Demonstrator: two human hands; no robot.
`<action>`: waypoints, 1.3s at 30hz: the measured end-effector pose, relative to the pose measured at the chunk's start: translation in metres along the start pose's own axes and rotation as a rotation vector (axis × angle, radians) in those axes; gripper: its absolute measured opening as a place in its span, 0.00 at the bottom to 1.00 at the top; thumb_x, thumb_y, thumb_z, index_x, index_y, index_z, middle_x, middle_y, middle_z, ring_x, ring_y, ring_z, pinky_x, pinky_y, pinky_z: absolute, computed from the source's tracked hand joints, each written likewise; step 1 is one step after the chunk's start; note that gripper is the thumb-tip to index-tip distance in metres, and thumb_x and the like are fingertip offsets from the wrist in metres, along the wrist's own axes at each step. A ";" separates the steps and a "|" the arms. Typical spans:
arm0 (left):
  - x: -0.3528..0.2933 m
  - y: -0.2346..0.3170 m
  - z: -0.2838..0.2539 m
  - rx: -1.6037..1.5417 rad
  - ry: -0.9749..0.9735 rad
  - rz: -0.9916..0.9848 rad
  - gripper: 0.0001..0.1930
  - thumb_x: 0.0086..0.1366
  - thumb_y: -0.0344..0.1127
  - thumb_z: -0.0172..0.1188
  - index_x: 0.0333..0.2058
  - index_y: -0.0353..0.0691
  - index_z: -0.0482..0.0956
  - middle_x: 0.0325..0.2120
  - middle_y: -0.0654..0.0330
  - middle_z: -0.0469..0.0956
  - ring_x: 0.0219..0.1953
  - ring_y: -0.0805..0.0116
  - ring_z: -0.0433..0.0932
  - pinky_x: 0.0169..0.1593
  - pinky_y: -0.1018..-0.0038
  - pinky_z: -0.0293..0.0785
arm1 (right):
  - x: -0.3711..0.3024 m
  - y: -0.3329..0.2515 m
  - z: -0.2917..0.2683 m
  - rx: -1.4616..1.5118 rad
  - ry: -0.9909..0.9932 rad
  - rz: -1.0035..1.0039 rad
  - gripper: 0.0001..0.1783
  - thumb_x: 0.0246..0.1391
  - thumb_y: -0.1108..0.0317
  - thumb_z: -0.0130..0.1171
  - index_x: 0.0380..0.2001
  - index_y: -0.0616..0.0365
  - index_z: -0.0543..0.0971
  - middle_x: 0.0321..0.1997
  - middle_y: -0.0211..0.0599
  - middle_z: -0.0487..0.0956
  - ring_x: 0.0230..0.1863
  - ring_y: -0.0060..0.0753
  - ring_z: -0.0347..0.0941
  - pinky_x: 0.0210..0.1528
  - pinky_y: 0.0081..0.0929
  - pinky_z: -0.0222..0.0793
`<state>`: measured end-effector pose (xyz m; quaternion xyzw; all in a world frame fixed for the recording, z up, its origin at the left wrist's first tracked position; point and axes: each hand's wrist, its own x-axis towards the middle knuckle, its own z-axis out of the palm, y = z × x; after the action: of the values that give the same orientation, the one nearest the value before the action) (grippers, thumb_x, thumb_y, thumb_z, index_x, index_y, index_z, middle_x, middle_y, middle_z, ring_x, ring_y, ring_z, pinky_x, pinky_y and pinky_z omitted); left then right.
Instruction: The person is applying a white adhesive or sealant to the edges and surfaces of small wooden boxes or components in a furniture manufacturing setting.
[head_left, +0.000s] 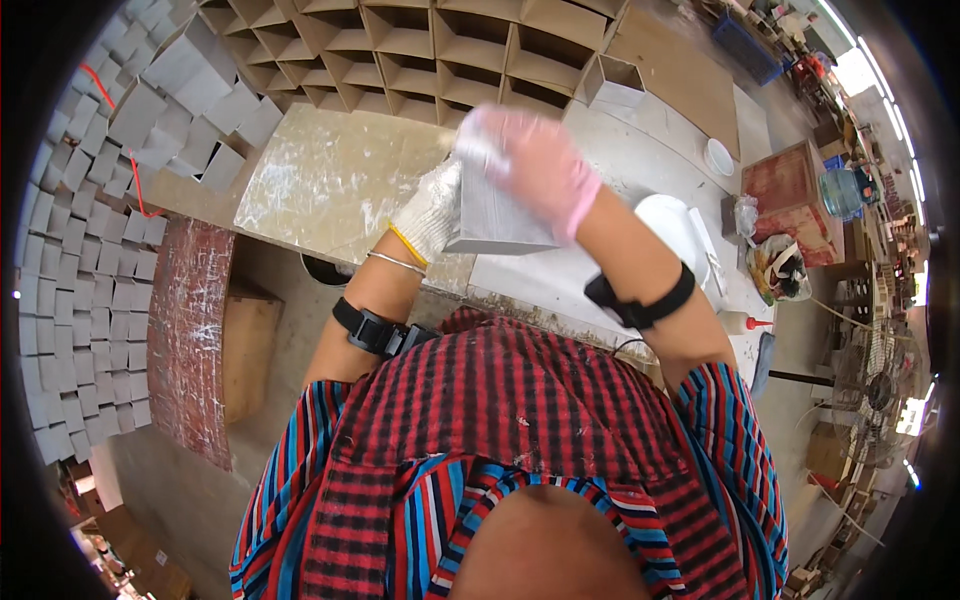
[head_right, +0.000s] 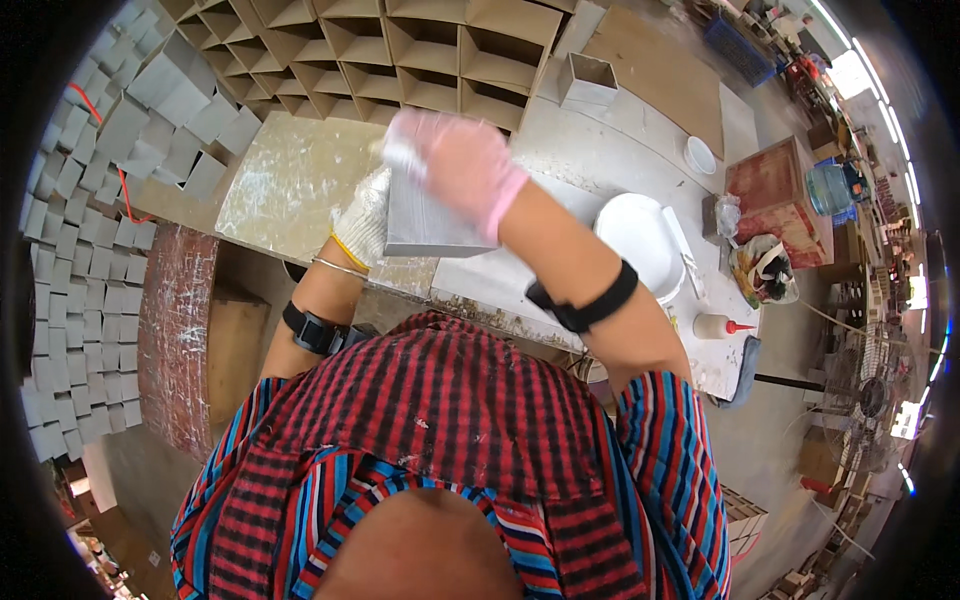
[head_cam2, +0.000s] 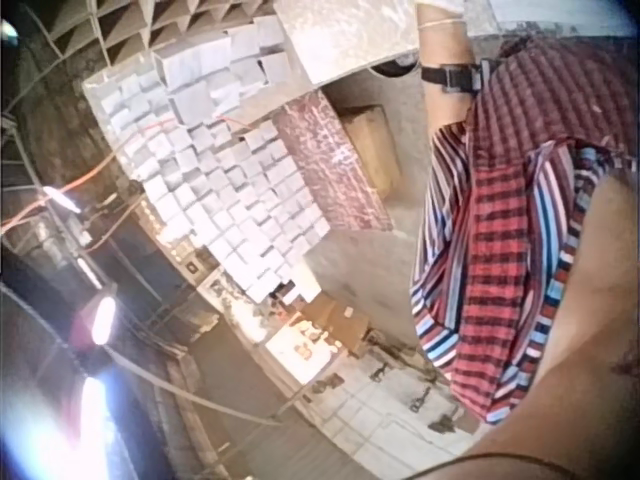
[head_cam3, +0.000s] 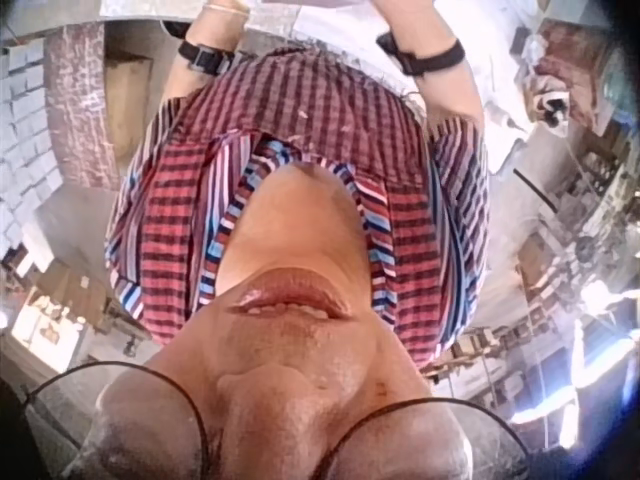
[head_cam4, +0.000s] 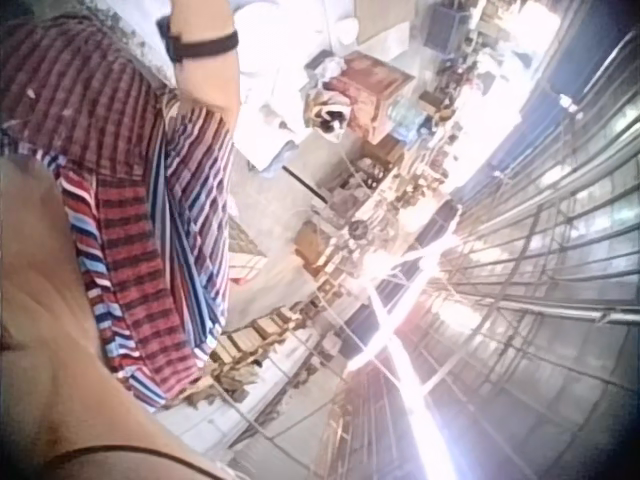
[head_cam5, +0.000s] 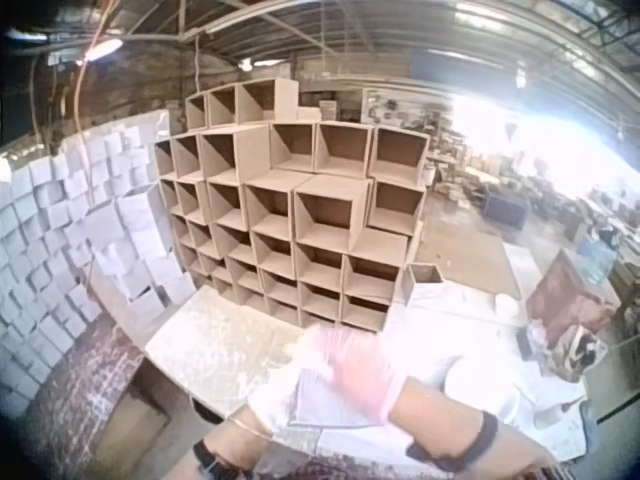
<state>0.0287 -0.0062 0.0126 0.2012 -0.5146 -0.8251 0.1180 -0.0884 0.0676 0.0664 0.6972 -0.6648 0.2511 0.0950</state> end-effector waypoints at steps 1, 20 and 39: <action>-0.002 -0.002 0.002 -0.182 0.032 0.004 0.21 0.59 0.47 0.48 0.48 0.41 0.66 0.41 0.60 0.71 0.42 0.67 0.71 0.44 0.70 0.69 | 0.007 0.007 -0.002 -0.002 0.002 0.001 0.13 0.42 0.65 0.56 0.33 0.57 0.72 0.36 0.38 0.75 0.37 0.41 0.72 0.39 0.29 0.68; -0.002 0.001 -0.016 -0.563 0.136 0.026 0.20 0.63 0.45 0.38 0.46 0.37 0.67 0.42 0.56 0.71 0.42 0.63 0.71 0.46 0.69 0.69 | -0.056 0.016 -0.043 1.586 0.042 0.748 0.17 0.54 0.56 0.46 0.39 0.56 0.69 0.31 0.30 0.70 0.27 0.21 0.65 0.29 0.18 0.64; -0.003 -0.019 -0.015 -0.630 0.104 0.036 0.20 0.63 0.44 0.37 0.46 0.37 0.67 0.43 0.55 0.70 0.43 0.61 0.71 0.46 0.68 0.69 | -0.099 0.041 -0.040 1.298 0.279 1.043 0.12 0.51 0.60 0.51 0.37 0.54 0.71 0.26 0.23 0.70 0.24 0.14 0.64 0.22 0.13 0.60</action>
<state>0.0386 -0.0084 -0.0097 0.1876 -0.2304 -0.9302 0.2154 -0.1364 0.1689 0.0455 0.1799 -0.6074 0.6789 -0.3713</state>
